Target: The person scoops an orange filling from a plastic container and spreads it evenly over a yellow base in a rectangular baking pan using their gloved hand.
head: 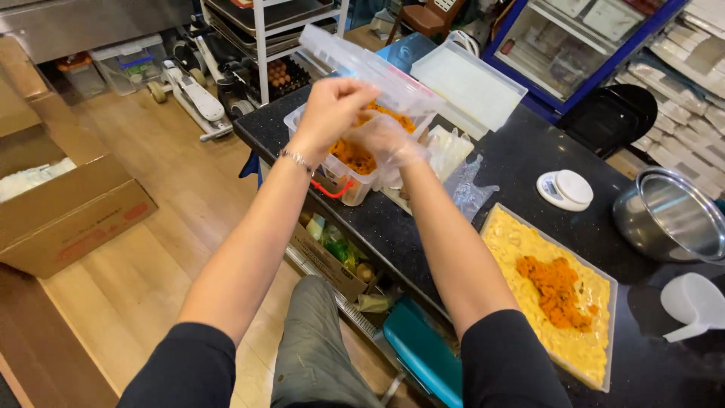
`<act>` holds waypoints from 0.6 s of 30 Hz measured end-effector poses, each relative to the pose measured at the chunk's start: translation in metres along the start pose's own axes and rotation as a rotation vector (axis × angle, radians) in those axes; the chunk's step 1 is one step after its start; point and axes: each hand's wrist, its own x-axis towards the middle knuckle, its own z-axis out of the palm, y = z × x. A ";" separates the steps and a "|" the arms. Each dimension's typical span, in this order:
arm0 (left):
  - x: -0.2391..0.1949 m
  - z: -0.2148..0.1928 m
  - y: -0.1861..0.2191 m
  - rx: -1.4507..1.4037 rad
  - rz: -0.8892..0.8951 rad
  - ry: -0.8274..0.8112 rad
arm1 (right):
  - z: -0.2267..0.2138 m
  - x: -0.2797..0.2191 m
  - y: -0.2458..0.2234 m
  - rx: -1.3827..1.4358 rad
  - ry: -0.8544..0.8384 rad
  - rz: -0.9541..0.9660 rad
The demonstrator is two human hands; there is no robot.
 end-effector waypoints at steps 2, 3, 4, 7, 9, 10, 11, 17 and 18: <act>-0.006 0.000 -0.022 -0.035 0.006 0.136 | -0.050 -0.036 -0.059 0.291 0.042 0.299; -0.012 -0.004 -0.029 -0.036 0.002 0.135 | -0.011 -0.035 -0.034 0.292 0.039 0.301; -0.019 -0.008 -0.036 -0.046 -0.013 0.123 | 0.028 -0.036 -0.008 0.307 0.097 0.236; -0.038 -0.020 -0.051 -0.066 -0.060 0.089 | 0.065 -0.059 0.015 0.203 0.183 0.074; -0.046 -0.025 -0.063 -0.073 -0.090 0.064 | 0.055 -0.086 0.005 0.086 0.215 -0.023; -0.048 -0.026 -0.070 -0.073 -0.099 0.067 | 0.047 -0.101 -0.003 -0.095 0.265 -0.176; -0.049 -0.026 -0.076 -0.073 -0.108 0.069 | 0.037 -0.117 -0.011 -0.277 0.312 -0.329; -0.064 -0.038 -0.104 0.058 -0.147 0.059 | -0.084 -0.239 -0.084 0.262 0.307 -0.161; -0.065 -0.039 -0.113 0.059 -0.145 0.040 | -0.081 -0.257 -0.074 0.258 0.314 -0.143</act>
